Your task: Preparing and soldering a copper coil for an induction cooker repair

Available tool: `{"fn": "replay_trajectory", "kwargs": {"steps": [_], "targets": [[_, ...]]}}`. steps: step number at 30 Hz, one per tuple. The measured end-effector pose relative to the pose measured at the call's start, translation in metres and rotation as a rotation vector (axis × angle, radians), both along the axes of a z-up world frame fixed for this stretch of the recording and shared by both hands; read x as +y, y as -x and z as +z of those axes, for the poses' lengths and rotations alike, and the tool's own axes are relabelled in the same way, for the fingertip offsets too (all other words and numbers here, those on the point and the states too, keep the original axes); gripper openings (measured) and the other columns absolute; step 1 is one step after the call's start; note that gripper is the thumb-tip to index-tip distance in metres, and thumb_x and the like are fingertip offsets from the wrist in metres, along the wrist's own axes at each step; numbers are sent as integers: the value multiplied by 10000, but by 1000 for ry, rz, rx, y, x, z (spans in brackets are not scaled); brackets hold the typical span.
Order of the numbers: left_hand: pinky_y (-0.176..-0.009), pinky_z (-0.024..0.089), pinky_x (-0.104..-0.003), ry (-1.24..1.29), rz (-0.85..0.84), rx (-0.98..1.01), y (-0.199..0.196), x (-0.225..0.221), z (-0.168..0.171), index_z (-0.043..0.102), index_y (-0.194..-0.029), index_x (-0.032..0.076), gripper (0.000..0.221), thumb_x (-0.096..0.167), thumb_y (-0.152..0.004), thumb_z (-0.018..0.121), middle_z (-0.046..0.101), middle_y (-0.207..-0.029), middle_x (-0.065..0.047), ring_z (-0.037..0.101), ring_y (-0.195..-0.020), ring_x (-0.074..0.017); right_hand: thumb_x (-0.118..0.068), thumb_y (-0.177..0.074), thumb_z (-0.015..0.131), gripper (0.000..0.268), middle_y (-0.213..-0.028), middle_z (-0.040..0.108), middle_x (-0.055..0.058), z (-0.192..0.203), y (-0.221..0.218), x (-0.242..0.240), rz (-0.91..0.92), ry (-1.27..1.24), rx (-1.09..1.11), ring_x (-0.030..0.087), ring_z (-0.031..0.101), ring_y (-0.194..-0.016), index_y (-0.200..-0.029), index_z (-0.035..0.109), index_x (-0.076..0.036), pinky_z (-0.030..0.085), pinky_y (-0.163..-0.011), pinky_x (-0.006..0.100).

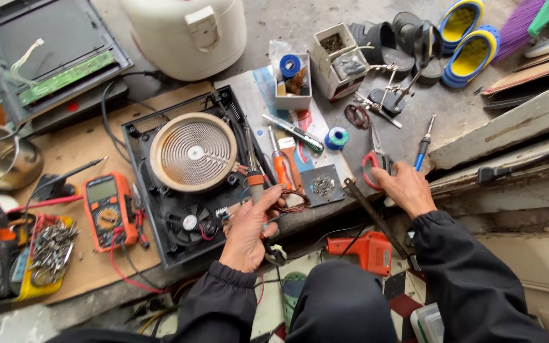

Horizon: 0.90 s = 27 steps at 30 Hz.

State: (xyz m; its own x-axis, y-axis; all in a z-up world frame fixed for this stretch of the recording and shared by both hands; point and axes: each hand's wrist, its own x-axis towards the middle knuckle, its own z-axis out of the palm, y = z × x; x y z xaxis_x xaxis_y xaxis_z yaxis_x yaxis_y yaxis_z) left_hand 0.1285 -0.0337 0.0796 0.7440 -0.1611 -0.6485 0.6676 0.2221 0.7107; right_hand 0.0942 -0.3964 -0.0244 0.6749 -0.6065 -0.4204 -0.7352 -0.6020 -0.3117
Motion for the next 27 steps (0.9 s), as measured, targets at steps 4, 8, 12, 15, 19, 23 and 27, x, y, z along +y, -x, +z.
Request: {"fn": "replay_trajectory", "kwargs": {"steps": [4, 8, 12, 15, 19, 23, 27], "targets": [[-401, 331, -126, 252, 56, 2, 34, 17, -5, 764, -1344, -1, 404, 214, -1005, 819, 710, -889, -65, 576, -744, -96, -607, -1039, 698, 580, -1327, 774, 186, 81, 21, 89, 102, -105, -370, 407, 722, -1267, -1389, 774, -150, 549, -1097, 559], [-433, 351, -150, 442, 78, 3, 60, 23, -1, 664, -1485, -27, 486, 196, -1063, 751, 677, -950, -61, 540, -818, -109, -326, -1012, 711, 557, -1403, 768, 269, 148, 78, 192, -97, -827, -596, 369, 765, -1206, -1447, 722, 21, 640, -1038, 497], [-458, 359, -150, 488, 55, -16, 78, 25, -8, 660, -1490, -9, 460, 207, -1088, 722, 674, -956, -32, 526, -845, -90, -172, -963, 801, 596, -1368, 771, 239, 110, 98, 207, -53, -1003, -655, 304, 751, -1123, -1508, 655, 21, 673, -954, 466], [-432, 336, -142, 470, 83, -4, 86, 25, -13, 711, -1425, 4, 430, 208, -1050, 767, 748, -958, -73, 543, -796, -102, -134, -983, 783, 566, -1334, 771, 236, 120, 111, 216, -133, -1028, -745, 293, 754, -1053, -1511, 642, 15, 672, -891, 419], [-451, 349, -158, 424, 121, -50, 94, 33, -19, 719, -1390, 7, 404, 206, -1044, 776, 774, -988, -104, 537, -808, -113, -152, -994, 854, 327, -1095, 783, 52, 126, 121, 224, 110, -460, -924, 131, 697, -928, -1317, 801, -143, 606, -875, 317], [-471, 363, -149, 373, 122, -122, 98, 33, -24, 724, -1350, 31, 364, 231, -1050, 773, 779, -1004, -99, 544, -831, -100, -216, -954, 912, 202, -815, 762, -6, 108, 115, 234, 422, -120, -950, 88, 624, -633, -1153, 894, -192, 544, -604, 234], [-477, 365, -157, 335, 111, -175, 102, 35, -26, 726, -1350, 20, 364, 228, -1055, 770, 773, -969, -118, 546, -830, -108, -256, -983, 879, 225, -779, 705, -28, 93, 110, 240, 502, 86, -933, 100, 609, -611, -1195, 860, -182, 533, -563, 251]]}}
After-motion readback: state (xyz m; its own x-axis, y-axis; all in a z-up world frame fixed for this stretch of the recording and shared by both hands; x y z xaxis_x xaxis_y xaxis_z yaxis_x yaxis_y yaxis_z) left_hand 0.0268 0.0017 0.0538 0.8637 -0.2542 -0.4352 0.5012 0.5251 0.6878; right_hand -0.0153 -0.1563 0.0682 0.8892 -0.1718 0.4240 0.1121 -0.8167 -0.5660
